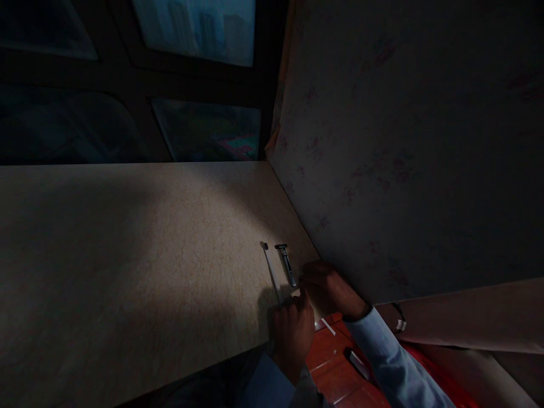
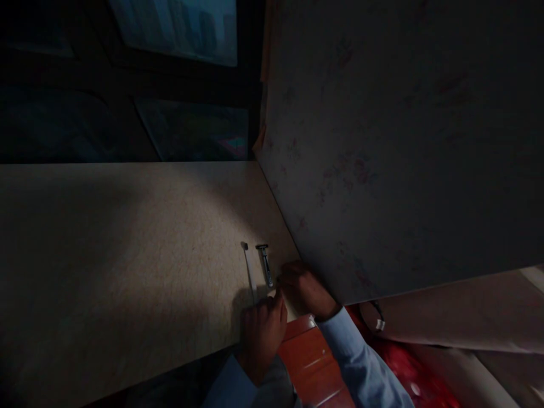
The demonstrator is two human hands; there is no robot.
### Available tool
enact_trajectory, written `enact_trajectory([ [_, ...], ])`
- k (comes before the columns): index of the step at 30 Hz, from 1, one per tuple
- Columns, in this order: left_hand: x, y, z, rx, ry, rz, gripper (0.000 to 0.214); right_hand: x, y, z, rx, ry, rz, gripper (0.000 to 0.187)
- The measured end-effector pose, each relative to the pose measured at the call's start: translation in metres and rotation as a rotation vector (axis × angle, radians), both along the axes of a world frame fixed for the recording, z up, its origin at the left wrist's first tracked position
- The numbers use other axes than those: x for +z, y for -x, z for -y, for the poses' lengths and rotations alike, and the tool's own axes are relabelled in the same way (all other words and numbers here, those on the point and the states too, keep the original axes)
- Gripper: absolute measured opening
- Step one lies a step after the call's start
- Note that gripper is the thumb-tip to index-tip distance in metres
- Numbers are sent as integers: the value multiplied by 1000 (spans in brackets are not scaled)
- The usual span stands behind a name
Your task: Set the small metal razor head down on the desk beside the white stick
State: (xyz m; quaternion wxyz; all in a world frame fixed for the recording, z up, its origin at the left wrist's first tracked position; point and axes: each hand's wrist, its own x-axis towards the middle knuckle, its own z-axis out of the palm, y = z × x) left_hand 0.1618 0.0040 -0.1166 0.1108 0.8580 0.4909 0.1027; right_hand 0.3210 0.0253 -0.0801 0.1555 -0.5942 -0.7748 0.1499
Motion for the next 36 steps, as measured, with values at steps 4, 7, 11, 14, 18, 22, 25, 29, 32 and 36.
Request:
enact_trajectory([
  [4,-3,0,0,-9,-32,14,37,2,3,-4,-9,17,33,27],
  [7,-7,1,2,-12,-27,19,36,5,6,-1,-46,33,48,27],
  [11,-10,1,3,2,-8,21,30,1,9,13,-112,29,0,29],
  [14,-10,0,4,10,-10,27,32,-9,9,24,-155,-2,-56,29],
  [18,-9,1,4,3,-8,30,36,-18,10,31,-198,-22,-82,28],
  [22,-9,0,3,-21,0,31,31,-12,12,28,-198,-13,-71,26],
  [25,-5,0,1,-27,32,21,32,-6,13,24,-195,-2,-89,28],
  [29,4,0,-2,-48,83,4,33,-5,13,24,-207,-17,-126,34],
  [32,8,0,-4,-63,110,1,29,-9,11,26,-264,-19,-144,36],
  [36,7,-1,-5,-55,123,-5,32,-14,9,28,-275,-23,-140,35],
])
